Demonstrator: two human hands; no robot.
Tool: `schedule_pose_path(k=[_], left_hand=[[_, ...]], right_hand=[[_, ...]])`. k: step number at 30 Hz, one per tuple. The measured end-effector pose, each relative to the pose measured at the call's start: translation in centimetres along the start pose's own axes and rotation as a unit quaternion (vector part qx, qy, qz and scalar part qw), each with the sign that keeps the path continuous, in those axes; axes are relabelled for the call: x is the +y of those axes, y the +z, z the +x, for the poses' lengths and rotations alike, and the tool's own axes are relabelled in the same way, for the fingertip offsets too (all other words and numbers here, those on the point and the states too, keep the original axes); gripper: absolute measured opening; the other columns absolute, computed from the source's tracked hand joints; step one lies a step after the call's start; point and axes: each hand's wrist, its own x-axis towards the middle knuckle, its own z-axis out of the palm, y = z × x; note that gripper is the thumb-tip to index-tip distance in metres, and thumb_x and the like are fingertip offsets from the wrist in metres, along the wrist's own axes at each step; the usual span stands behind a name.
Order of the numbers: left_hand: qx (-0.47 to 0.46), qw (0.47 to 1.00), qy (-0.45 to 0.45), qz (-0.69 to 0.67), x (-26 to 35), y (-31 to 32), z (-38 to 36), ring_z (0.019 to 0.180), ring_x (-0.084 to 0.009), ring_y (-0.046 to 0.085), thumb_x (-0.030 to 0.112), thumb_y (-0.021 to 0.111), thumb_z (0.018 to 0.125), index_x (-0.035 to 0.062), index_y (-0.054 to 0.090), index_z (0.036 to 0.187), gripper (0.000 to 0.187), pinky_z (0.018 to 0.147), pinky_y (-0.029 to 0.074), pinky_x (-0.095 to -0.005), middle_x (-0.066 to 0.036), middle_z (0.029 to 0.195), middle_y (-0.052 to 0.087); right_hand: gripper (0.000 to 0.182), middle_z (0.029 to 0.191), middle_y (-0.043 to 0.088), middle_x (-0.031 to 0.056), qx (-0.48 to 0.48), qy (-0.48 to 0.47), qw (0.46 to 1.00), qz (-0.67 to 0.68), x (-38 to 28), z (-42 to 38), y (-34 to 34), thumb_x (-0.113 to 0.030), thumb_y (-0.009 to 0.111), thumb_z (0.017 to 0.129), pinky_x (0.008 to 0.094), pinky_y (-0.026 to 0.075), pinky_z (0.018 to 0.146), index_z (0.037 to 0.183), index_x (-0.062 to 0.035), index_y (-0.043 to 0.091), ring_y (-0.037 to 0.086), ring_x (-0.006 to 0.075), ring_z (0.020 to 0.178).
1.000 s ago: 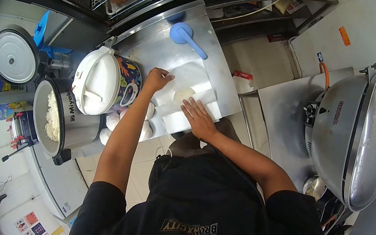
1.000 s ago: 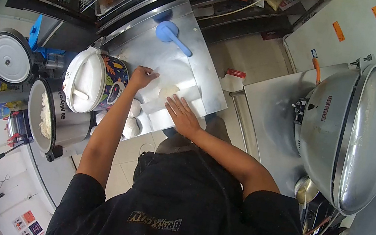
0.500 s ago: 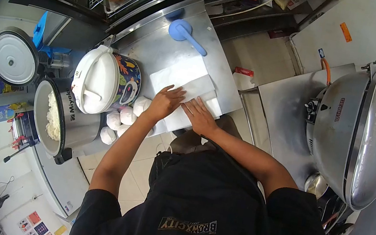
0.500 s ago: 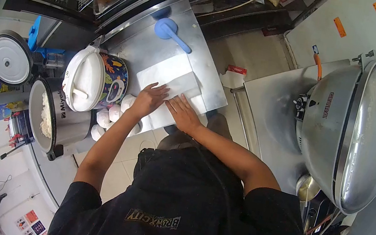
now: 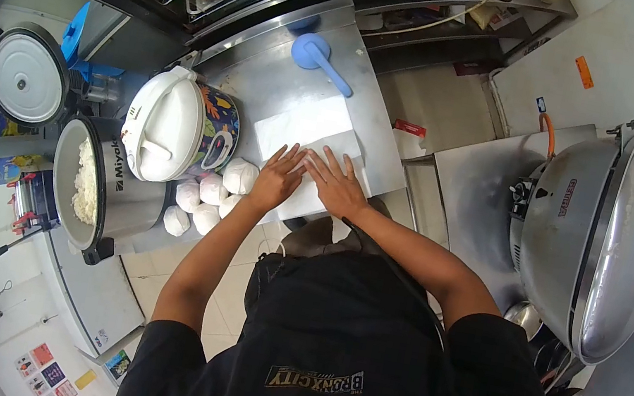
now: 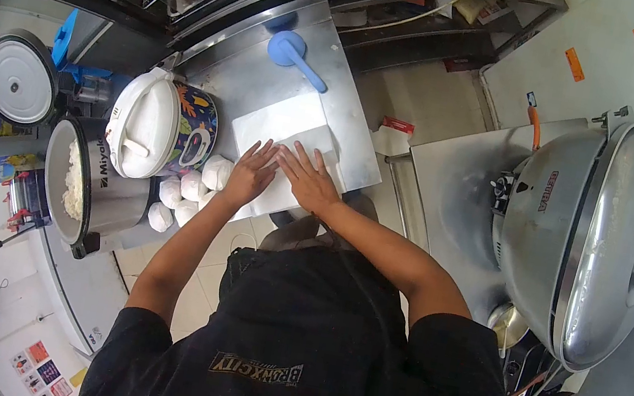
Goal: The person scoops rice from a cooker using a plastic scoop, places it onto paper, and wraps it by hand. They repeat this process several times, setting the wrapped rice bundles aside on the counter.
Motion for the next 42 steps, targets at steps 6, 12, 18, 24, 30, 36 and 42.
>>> schedule_pose_path(k=[6, 12, 18, 24, 30, 36, 42], left_hand=[[0.077, 0.993, -0.082, 0.03, -1.7, -1.8, -4.6, 0.103, -0.0328, 0.067, -0.009, 0.067, 0.073, 0.0037, 0.071, 0.122, 0.05, 0.103, 0.049, -0.0483, -0.015, 0.118, 0.073], [0.114, 0.985, -0.094, 0.088, -2.7, -5.4, -7.6, 0.094, -0.0292, 0.066, -0.007, 0.067, 0.077, 0.0026, 0.069, 0.115, 0.039, 0.092, 0.047, -0.0454, -0.012, 0.103, 0.071], [0.023, 0.996, -0.086, -0.003, 3.6, -6.3, -0.7, 0.148, -0.039, 0.042, 0.019, 0.074, 0.088, 0.0022, 0.049, 0.15, 0.07, 0.119, 0.036, -0.05, -0.019, 0.157, 0.048], [-0.008, 0.994, -0.09, 0.064, 2.5, 2.2, -2.8, 0.154, -0.0406, 0.032, 0.028, 0.065, 0.099, -0.0062, 0.034, 0.156, 0.074, 0.126, 0.026, -0.0534, -0.022, 0.161, 0.041], [0.036, 0.988, -0.107, 0.106, 1.5, 5.4, -7.7, 0.148, -0.0407, 0.042, 0.014, 0.064, 0.098, -0.0068, 0.044, 0.148, 0.057, 0.125, 0.028, -0.0566, -0.025, 0.153, 0.05], [0.11, 0.977, -0.178, 0.027, 1.7, 5.1, -7.5, 0.136, -0.0369, 0.055, 0.006, 0.069, 0.091, 0.0032, 0.068, 0.119, 0.028, 0.117, 0.038, -0.0541, -0.012, 0.13, 0.069], [0.1, 0.962, -0.247, 0.051, 1.2, 3.4, -5.5, 0.117, -0.0308, 0.056, 0.008, 0.07, 0.086, 0.0109, 0.074, 0.102, 0.017, 0.097, 0.035, -0.0524, -0.003, 0.112, 0.073]], right_hand=[[0.063, 0.171, 0.03, 0.0015, -0.019, -0.024, 0.996, -0.084, 0.3, 0.1, 1.2, -0.025, 0.048, 0.098, 0.0661, 0.003, 0.123, 0.16, -0.0184, 0.041, 0.017, 0.0293, 0.161], [0.063, 0.172, 0.028, 0.0019, -0.024, -0.021, 0.998, -0.058, 0.3, 0.3, 1.7, -0.024, 0.046, 0.099, 0.0665, 0.003, 0.123, 0.161, -0.0175, 0.04, 0.018, 0.0315, 0.16], [0.067, 0.171, 0.028, 0.0065, -0.041, -0.021, 0.998, 0.042, 0.4, 0.7, 0.9, -0.027, 0.055, 0.096, 0.0638, 0.008, 0.124, 0.16, -0.0141, 0.04, 0.018, 0.0321, 0.16], [0.068, 0.169, 0.031, 0.0075, -0.041, -0.048, 0.997, 0.049, 3.4, -0.1, 0.8, -0.031, 0.059, 0.098, 0.0634, 0.012, 0.123, 0.159, -0.0092, 0.039, 0.018, 0.0308, 0.16], [0.057, 0.16, 0.045, 0.0104, -0.053, -0.091, 0.994, 0.039, 6.1, -1.6, 0.7, -0.015, 0.055, 0.095, 0.0644, 0.021, 0.119, 0.151, -0.0044, 0.049, 0.032, 0.0325, 0.154], [0.032, 0.128, 0.067, 0.0081, 0.013, -0.094, 0.986, 0.139, 7.6, -0.2, 0.8, -0.006, 0.056, 0.09, 0.059, 0.031, 0.108, 0.118, -0.0068, 0.072, 0.053, 0.0289, 0.133], [0.015, 0.092, 0.073, 0.0066, -0.093, -0.02, 0.967, 0.235, 8.9, 3.9, 0.1, -0.013, 0.062, 0.094, 0.0521, 0.029, 0.1, 0.107, -0.0096, 0.071, 0.062, 0.0245, 0.11]])
